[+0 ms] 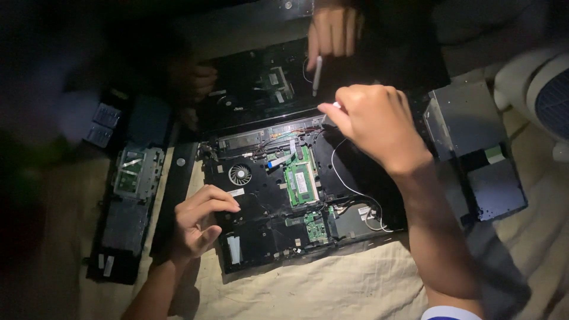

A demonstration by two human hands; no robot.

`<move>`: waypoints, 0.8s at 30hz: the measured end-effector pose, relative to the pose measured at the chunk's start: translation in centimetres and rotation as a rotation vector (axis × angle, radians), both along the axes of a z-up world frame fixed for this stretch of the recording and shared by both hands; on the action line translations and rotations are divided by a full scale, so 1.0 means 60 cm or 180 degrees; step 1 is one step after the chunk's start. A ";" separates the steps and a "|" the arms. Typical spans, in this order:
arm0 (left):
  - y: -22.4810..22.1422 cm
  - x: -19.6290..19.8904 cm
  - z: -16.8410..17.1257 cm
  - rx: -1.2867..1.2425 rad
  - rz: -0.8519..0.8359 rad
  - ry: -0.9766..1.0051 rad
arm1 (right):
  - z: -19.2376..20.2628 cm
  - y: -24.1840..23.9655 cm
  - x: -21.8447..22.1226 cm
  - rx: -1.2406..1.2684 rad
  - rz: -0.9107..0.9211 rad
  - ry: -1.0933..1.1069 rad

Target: Disassembling a laptop by removing the battery, unscrewing internal components, and disconnecting ribbon cables.

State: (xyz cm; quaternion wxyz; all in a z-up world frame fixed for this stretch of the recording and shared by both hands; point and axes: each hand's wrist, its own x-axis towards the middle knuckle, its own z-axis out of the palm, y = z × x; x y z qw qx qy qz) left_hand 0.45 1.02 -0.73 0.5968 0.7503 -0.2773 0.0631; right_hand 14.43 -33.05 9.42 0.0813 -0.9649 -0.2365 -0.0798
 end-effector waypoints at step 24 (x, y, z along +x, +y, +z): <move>-0.004 -0.004 0.002 -0.0082 0.0057 0.0107 | 0.032 0.015 -0.009 -0.0109 0.0379 0.0308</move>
